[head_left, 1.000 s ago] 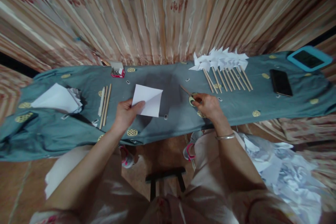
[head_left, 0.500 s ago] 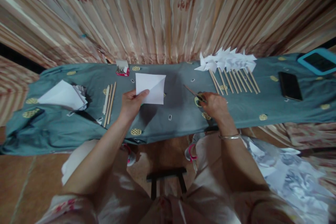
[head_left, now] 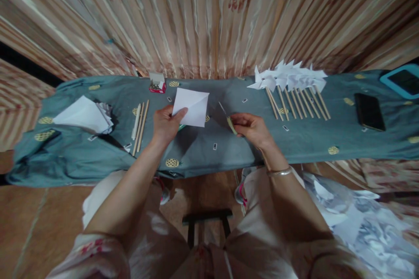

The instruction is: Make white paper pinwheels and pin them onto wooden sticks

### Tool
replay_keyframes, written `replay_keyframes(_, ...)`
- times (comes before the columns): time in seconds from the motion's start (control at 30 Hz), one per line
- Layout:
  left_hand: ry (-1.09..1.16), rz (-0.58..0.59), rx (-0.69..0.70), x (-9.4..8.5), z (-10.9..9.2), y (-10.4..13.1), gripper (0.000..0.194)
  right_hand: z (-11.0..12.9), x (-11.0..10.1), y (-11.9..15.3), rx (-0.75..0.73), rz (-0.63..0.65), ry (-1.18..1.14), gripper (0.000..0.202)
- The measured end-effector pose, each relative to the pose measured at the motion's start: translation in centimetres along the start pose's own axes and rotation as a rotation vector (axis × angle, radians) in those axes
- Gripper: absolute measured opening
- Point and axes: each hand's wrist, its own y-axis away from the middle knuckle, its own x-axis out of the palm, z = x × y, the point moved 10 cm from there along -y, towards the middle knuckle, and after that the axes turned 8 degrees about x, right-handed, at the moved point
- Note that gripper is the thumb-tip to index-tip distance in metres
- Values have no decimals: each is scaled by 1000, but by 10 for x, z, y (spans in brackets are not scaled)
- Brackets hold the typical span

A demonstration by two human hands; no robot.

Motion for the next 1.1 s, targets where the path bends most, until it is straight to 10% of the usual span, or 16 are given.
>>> replay_keyframes(0.27, 38, -24, 9, -6, 0, -9, 25, -7, 56, 13, 204, 317, -544, 44)
replay_keyframes(0.77, 69, -27, -100, 5, 4, -5, 24, -4, 71, 49, 35, 586, -190, 50)
replay_keyframes(1.1, 55, 44, -67, 23, 6, 5, 22, -20, 78, 48, 238, 584, -339, 45)
